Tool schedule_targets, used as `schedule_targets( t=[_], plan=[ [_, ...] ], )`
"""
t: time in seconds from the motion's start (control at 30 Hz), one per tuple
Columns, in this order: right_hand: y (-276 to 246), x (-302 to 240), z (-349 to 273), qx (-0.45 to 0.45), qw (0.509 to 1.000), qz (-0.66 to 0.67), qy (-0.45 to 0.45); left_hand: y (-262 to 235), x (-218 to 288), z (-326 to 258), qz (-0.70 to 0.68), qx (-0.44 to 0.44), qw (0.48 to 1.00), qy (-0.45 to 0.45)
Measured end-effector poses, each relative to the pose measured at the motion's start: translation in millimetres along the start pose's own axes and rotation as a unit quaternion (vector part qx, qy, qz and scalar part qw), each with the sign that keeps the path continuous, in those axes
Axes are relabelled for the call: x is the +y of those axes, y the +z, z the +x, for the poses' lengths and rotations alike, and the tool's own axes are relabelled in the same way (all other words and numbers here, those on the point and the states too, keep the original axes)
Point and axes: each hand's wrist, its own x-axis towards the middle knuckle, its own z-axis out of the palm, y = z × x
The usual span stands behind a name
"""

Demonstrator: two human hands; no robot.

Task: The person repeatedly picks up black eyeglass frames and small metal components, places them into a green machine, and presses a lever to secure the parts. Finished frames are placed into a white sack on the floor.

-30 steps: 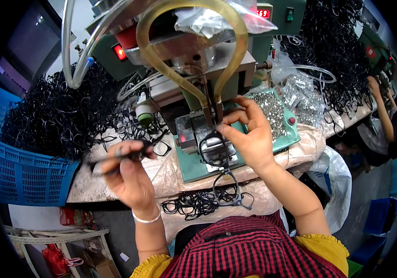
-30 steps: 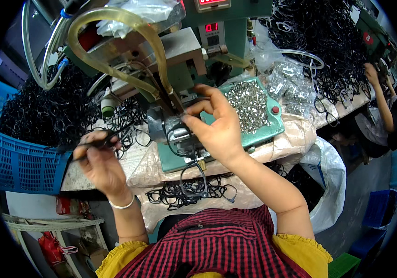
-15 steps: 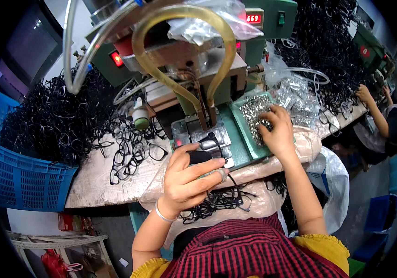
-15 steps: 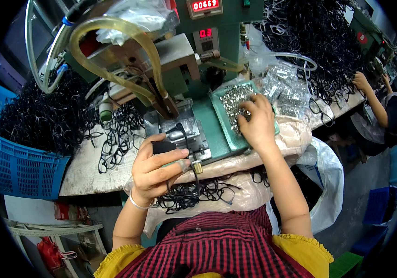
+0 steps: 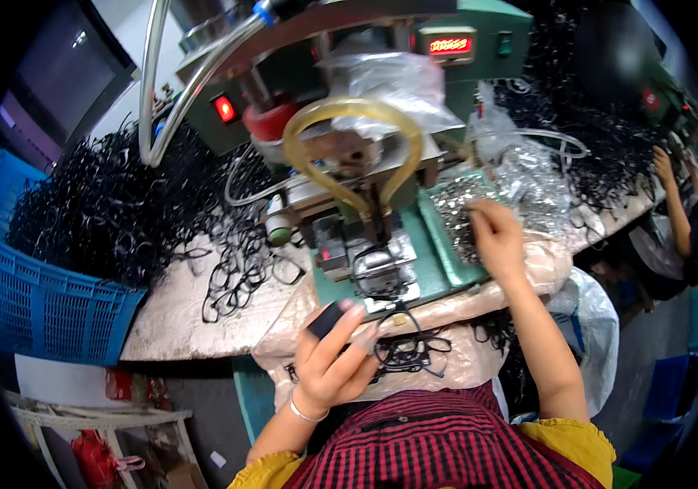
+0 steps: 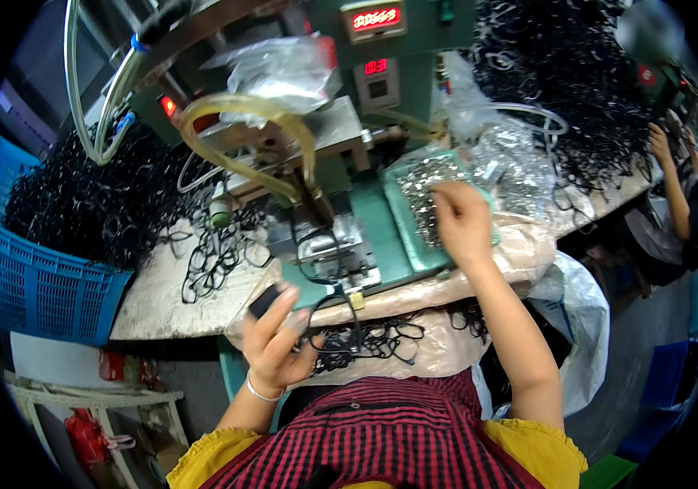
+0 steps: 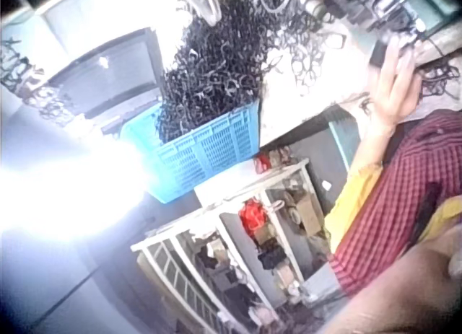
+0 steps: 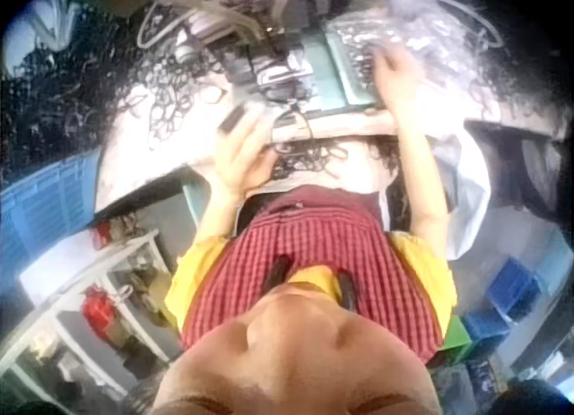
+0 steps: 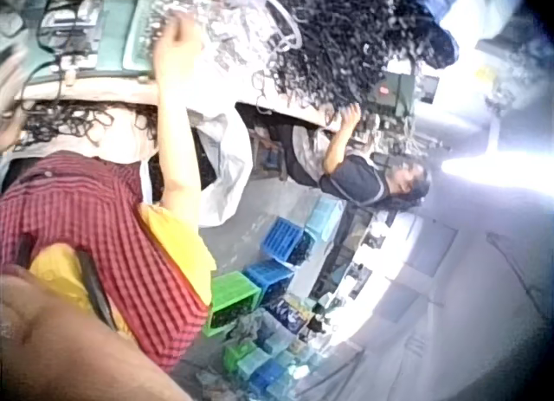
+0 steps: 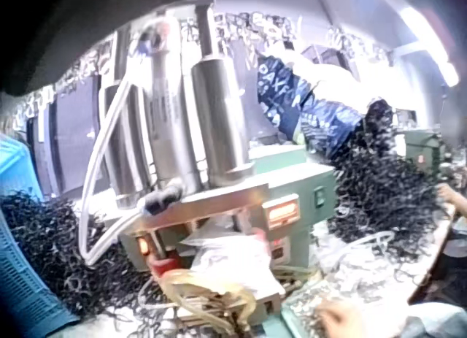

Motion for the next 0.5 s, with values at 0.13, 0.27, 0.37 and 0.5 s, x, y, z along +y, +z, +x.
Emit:
schedule_targets(
  t=[0.13, 0.27, 0.37, 0.5],
  plan=[
    [-8.1, -0.9, -24.5, 0.124, 0.929, 0.28, 0.207, -42.5, -40.5, -28.2, 0.092, 0.268, 0.95, -0.135],
    [19.0, -14.6, -1.3, 0.122, 0.94, 0.255, 0.19, -56.7, -134.2, 3.8, 0.116, 0.243, 0.922, -0.278],
    [28.3, -45.7, 10.9, 0.115, 0.929, 0.306, 0.173, -45.1, -172.8, -5.5, 0.239, 0.151, 0.935, -0.213],
    [29.1, -39.5, 17.4, 0.059, 0.964, 0.218, 0.142, 2.0, -186.1, -33.6, 0.25, -0.043, 0.894, -0.37]
  ],
)
